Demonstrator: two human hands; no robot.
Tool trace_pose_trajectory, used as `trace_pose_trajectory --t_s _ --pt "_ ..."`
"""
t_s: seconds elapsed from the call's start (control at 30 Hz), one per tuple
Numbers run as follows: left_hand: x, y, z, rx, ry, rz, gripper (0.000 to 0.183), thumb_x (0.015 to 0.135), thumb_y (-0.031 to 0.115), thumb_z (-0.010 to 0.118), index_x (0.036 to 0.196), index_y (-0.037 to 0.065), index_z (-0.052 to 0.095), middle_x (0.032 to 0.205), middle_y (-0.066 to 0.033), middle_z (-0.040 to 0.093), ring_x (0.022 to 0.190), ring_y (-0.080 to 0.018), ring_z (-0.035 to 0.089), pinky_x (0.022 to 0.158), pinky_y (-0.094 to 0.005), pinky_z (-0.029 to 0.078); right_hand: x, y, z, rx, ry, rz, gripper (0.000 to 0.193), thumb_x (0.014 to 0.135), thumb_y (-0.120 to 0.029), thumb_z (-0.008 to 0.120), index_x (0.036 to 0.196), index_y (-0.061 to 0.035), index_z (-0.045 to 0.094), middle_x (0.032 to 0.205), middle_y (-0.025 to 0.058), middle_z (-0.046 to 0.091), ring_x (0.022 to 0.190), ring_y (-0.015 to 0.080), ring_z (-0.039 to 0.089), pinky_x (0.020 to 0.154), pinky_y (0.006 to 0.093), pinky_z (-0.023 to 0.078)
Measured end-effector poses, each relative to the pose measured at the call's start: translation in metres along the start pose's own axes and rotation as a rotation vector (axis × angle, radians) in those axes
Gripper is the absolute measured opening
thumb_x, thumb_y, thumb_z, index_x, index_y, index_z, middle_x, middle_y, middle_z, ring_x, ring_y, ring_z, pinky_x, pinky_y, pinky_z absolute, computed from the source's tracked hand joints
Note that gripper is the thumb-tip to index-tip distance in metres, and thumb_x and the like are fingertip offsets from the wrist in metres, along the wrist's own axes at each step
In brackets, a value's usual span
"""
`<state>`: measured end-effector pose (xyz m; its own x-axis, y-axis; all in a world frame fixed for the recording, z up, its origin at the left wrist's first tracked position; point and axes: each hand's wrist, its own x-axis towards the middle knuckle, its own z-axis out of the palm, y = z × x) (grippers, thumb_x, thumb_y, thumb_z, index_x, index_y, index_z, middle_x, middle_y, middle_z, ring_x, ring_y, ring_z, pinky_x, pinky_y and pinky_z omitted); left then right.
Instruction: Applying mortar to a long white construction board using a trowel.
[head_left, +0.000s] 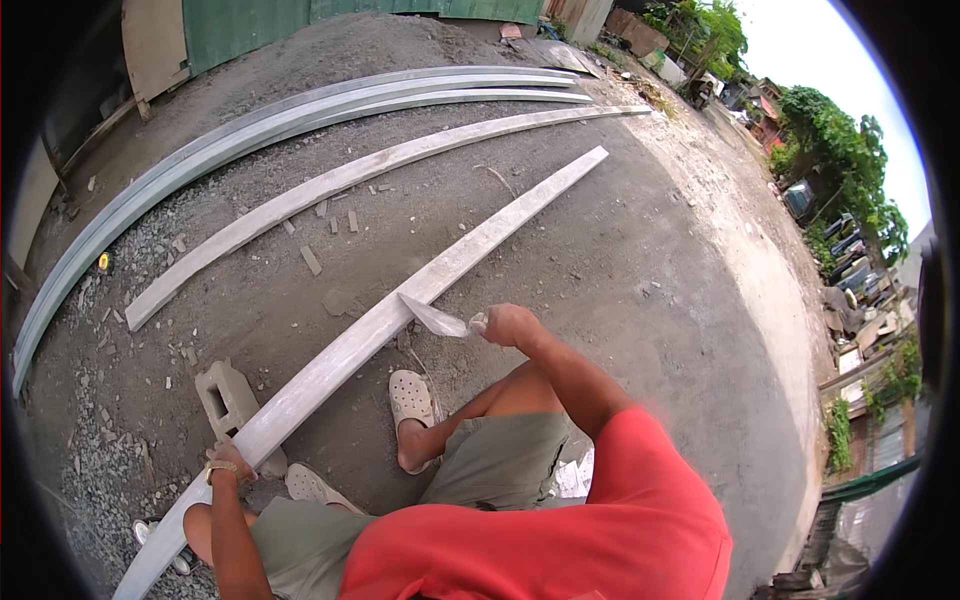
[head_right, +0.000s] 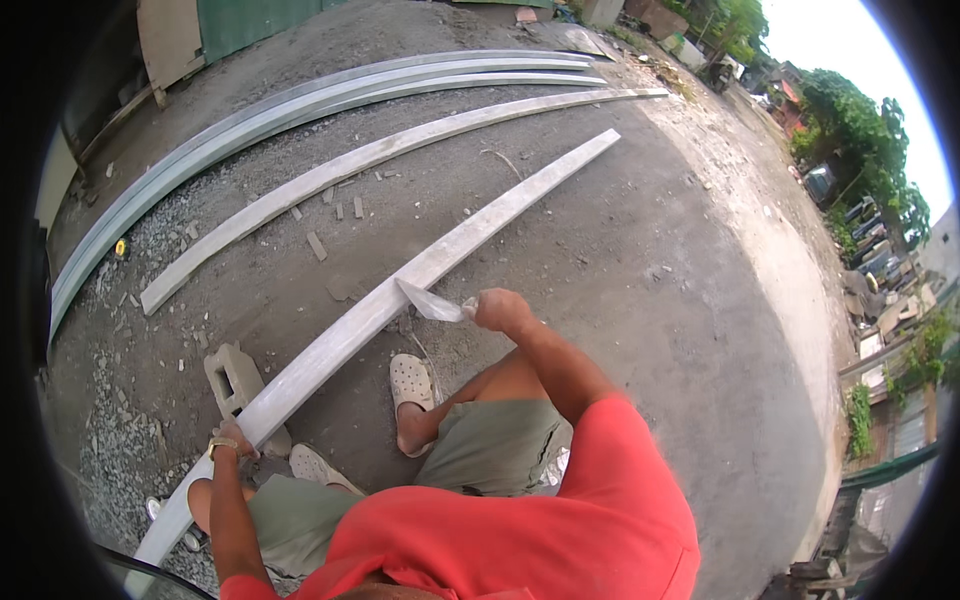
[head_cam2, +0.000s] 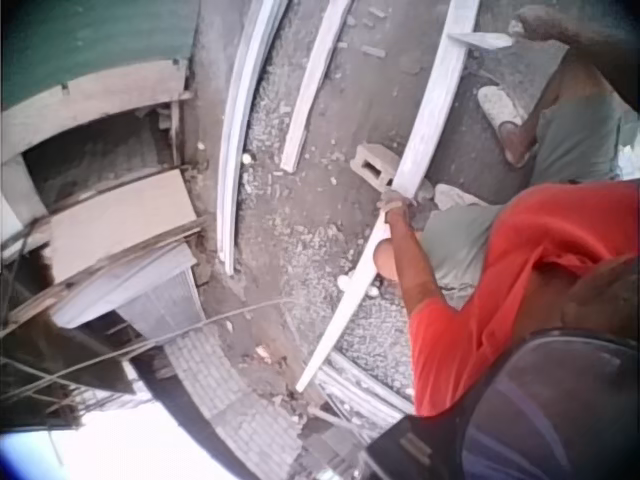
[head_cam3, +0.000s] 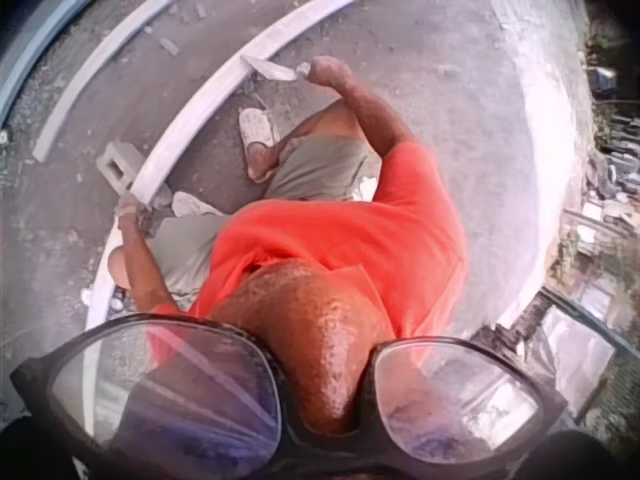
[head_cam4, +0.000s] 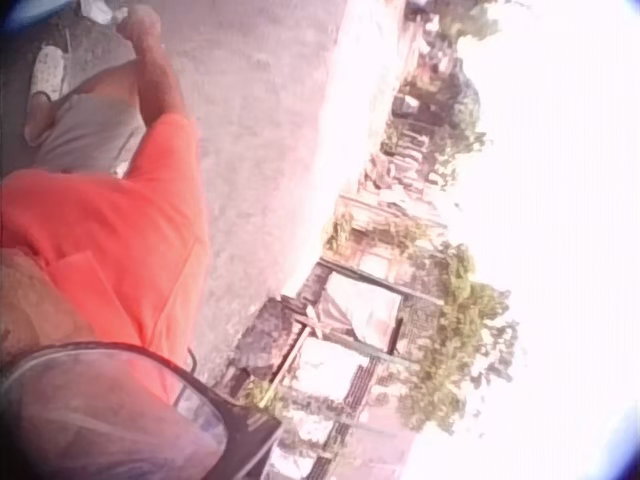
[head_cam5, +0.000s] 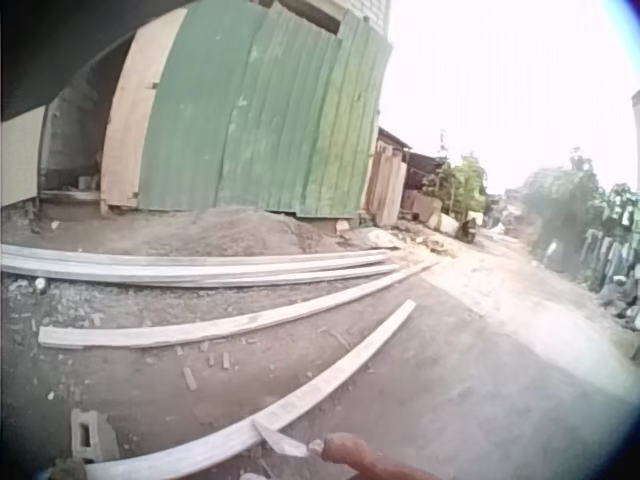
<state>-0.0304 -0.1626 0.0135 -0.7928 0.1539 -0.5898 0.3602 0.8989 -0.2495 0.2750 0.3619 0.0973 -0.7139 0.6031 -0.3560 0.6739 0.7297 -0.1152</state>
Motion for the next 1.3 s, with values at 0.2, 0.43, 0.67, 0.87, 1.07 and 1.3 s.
trace_pose_trajectory --t_s 0.2,0.43,0.67,0.87,1.07,1.3 --pt "-0.033 0.036 -0.025 0.037 -0.001 -0.084 0.113 0.043 0.031 0.092 0.135 0.008 0.029 0.137 -0.0124 0.039 0.128 -0.0338 0.036 0.100 -0.0516 0.037 0.000 0.037 -0.008 0.043 0.035 0.139 0.047 0.083 -0.050 0.053 0.093 -0.0063 0.069 0.093 0.0189 0.066 0.091 0.0356 0.063 0.079 0.0440 0.050" --pt "-0.026 0.037 -0.013 0.068 0.040 -0.204 0.097 0.050 0.030 0.088 0.127 0.009 0.032 0.129 -0.0122 0.043 0.119 -0.0323 0.043 0.095 -0.0508 0.041 0.004 0.021 0.008 0.028 0.013 0.073 0.043 0.082 -0.048 0.054 0.093 -0.0095 0.070 0.095 0.0147 0.067 0.092 0.0318 0.064 0.080 0.0418 0.050" --pt "-0.031 0.050 -0.023 0.101 0.040 -0.143 0.085 0.058 0.028 0.083 0.126 0.010 0.034 0.126 -0.0113 0.044 0.118 -0.0321 0.044 0.092 -0.0483 0.044 0.012 0.074 -0.012 0.104 0.095 0.293 0.044 0.082 -0.048 0.055 0.092 -0.0078 0.070 0.093 0.0162 0.067 0.092 0.0322 0.064 0.080 0.0417 0.050" --pt "-0.028 0.046 -0.012 0.048 0.043 -0.238 0.074 0.069 0.026 0.076 0.127 0.011 0.034 0.126 -0.0109 0.043 0.119 -0.0312 0.043 0.093 -0.0483 0.043 0.001 0.026 -0.012 -0.015 -0.030 0.040 0.046 0.082 -0.049 0.053 0.090 -0.0067 0.070 0.094 0.0164 0.067 0.092 0.0333 0.064 0.080 0.0416 0.050" --pt "-0.037 0.057 -0.023 0.082 0.028 -0.196 0.069 0.072 0.024 0.074 0.126 0.009 0.034 0.126 -0.0121 0.042 0.119 -0.0305 0.043 0.091 -0.0474 0.046 0.020 0.065 -0.019 0.026 0.109 0.217 0.046 0.082 -0.049 0.054 0.087 -0.0058 0.070 0.092 0.0185 0.067 0.088 0.0342 0.064 0.076 0.0433 0.051" --pt "-0.026 0.053 -0.016 0.051 0.045 -0.236 0.083 0.064 0.027 0.080 0.128 0.009 0.030 0.128 -0.0122 0.040 0.120 -0.0309 0.041 0.092 -0.0464 0.046 0.020 0.030 -0.002 -0.031 -0.084 0.010 0.047 0.081 -0.050 0.055 0.091 -0.0066 0.070 0.094 0.0170 0.067 0.091 0.0350 0.063 0.080 0.0423 0.050"
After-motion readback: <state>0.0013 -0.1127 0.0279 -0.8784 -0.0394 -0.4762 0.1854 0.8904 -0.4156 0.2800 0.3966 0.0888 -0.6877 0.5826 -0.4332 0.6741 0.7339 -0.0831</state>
